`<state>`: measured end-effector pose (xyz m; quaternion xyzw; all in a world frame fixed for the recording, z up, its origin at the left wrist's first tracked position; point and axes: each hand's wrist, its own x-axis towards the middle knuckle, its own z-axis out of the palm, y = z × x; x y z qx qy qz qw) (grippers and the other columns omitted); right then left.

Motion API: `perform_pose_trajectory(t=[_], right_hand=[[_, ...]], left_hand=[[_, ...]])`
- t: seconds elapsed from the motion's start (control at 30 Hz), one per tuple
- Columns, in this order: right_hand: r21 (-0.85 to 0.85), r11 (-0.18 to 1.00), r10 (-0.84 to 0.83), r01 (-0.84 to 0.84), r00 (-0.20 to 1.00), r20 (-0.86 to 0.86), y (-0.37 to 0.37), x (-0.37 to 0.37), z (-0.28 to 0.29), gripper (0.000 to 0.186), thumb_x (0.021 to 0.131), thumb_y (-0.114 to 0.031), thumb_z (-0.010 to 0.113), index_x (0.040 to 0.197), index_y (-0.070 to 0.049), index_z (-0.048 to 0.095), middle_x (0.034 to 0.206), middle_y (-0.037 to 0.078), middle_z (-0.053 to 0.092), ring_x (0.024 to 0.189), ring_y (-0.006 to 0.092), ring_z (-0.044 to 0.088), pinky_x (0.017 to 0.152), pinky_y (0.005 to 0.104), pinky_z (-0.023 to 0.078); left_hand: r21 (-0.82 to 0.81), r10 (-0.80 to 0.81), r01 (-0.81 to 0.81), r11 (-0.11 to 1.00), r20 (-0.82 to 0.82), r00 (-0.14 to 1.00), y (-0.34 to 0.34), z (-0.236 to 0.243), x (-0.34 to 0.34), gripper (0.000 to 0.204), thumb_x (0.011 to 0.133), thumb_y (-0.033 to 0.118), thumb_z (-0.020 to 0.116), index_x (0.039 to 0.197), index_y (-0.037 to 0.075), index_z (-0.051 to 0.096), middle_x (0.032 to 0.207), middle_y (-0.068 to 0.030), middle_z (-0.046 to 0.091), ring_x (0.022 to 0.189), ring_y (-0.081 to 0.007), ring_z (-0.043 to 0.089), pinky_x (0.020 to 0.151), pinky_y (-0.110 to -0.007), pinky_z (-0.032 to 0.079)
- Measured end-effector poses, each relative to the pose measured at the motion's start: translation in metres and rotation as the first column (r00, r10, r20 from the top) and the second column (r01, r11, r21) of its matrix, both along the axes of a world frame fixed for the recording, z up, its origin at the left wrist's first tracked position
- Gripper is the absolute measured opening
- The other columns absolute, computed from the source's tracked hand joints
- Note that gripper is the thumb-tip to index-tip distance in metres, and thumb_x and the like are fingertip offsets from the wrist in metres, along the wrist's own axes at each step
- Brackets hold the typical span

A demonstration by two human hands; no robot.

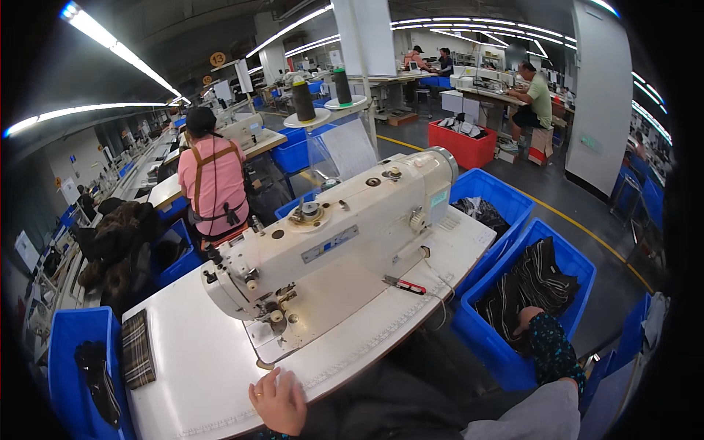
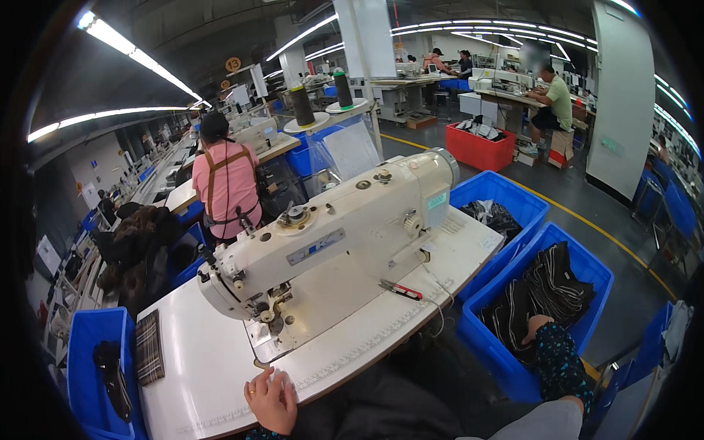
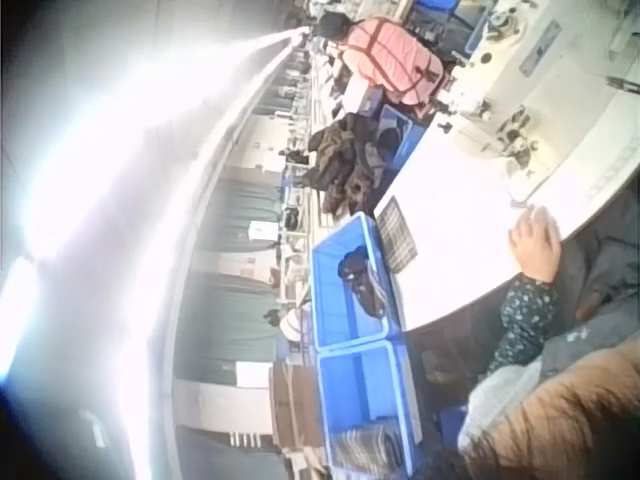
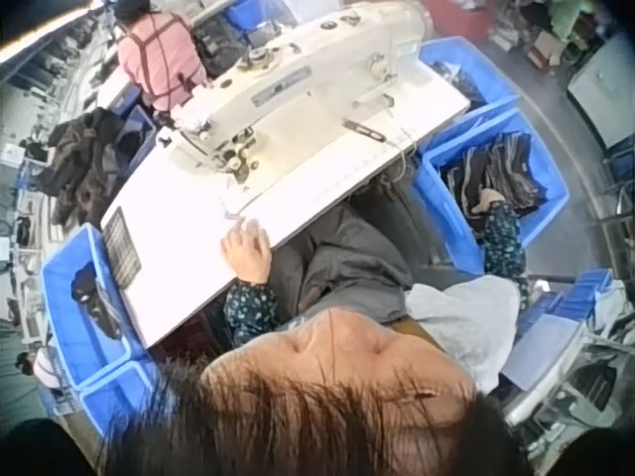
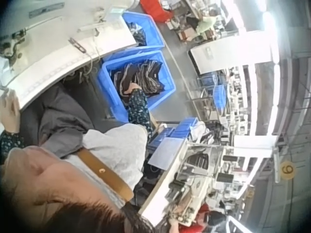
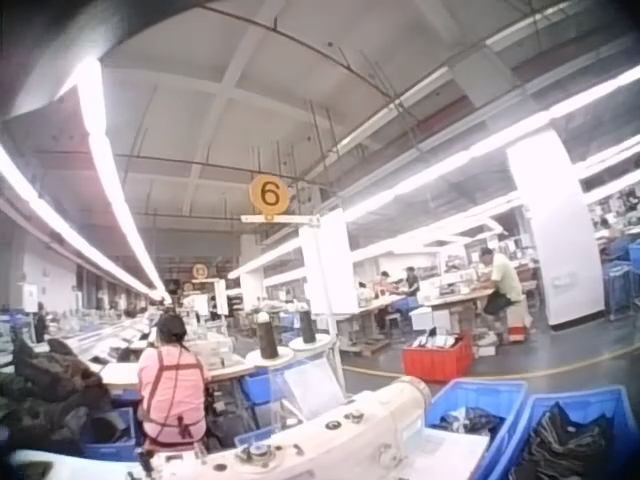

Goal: The recorder is sewing various components of fabric bags using an industrial sewing machine.

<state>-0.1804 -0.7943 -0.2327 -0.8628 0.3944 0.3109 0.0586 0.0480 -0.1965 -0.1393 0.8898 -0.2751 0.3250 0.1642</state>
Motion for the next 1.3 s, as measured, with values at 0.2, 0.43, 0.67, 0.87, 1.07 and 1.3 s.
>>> perform_pose_trajectory(t=[0.2,0.43,0.67,0.87,1.07,1.3], right_hand=[[-0.532,0.842,0.528,-0.093,0.351,0.774,0.104,0.107,0.096,0.009,0.087,-0.014,0.07,0.088,-0.005,0.071,0.081,0.016,0.069,0.077,0.0367,0.068,0.065,0.0456,0.052],[-0.733,0.28,0.662,-0.62,-0.429,0.615,0.27,0.225,0.132,0.023,0.08,-0.012,0.08,0.07,-0.011,0.058,0.059,0.006,0.05,0.049,0.0272,0.051,0.048,0.0417,0.038],[-0.719,-0.219,0.401,-0.66,-0.732,0.551,0.363,0.307,0.123,0.028,0.079,-0.017,0.082,0.068,-0.015,0.055,0.057,-0.001,0.045,0.047,0.016,0.049,0.044,0.0316,0.037],[-0.691,-0.396,0.193,-0.605,-0.79,0.582,0.408,0.343,0.113,0.023,0.086,-0.02,0.077,0.072,-0.016,0.059,0.059,-0.002,0.047,0.049,0.0126,0.051,0.043,0.0274,0.037],[-0.695,-0.358,0.184,-0.624,-0.777,0.602,0.408,0.344,0.112,0.031,0.086,-0.022,0.078,0.067,-0.016,0.054,0.056,-0.002,0.044,0.046,0.0127,0.05,0.041,0.0277,0.036],[-0.671,-0.364,0.173,-0.646,-0.755,0.633,0.41,0.344,0.113,0.033,0.085,-0.021,0.079,0.066,-0.015,0.053,0.056,-0.002,0.043,0.046,0.0129,0.048,0.041,0.0278,0.035]], left_hand=[[-0.01,0.064,-0.068,0.998,-0.205,0.977,0.003,-0.005,0.001,0.029,0.084,0.02,0.072,0.112,0.016,0.07,0.124,-0.0049,0.065,0.117,-0.0294,0.059,0.105,-0.06,0.038],[-0.27,-0.158,0.055,0.961,-0.376,0.913,0.057,0.004,0.021,0.029,0.091,0.019,0.072,0.118,0.011,0.069,0.123,-0.0074,0.066,0.116,-0.0308,0.06,0.102,-0.047,0.046],[-0.056,0.454,-0.508,0.86,-0.372,0.81,0.227,0.031,0.106,0.022,0.093,0.019,0.07,0.111,0.006,0.073,0.121,-0.0115,0.068,0.111,-0.0349,0.063,0.095,-0.042,0.052],[0.134,0.776,-0.778,0.614,-0.279,0.565,0.315,0.023,0.171,0.025,0.092,0.022,0.072,0.11,0.005,0.071,0.119,-0.0112,0.068,0.112,-0.0335,0.062,0.094,-0.043,0.052],[0.298,0.763,-0.737,0.607,-0.477,0.436,0.334,0.035,0.183,0.024,0.085,0.023,0.081,0.092,0.003,0.07,0.101,-0.0121,0.069,0.1,-0.0313,0.065,0.087,-0.042,0.053],[-0.053,0.205,-0.423,0.905,-0.816,0.541,0.262,0.07,0.159,0.034,0.095,0.036,0.073,0.086,0.004,0.068,0.079,-0.003,0.066,0.074,-0.0133,0.062,0.068,-0.029,0.05]])
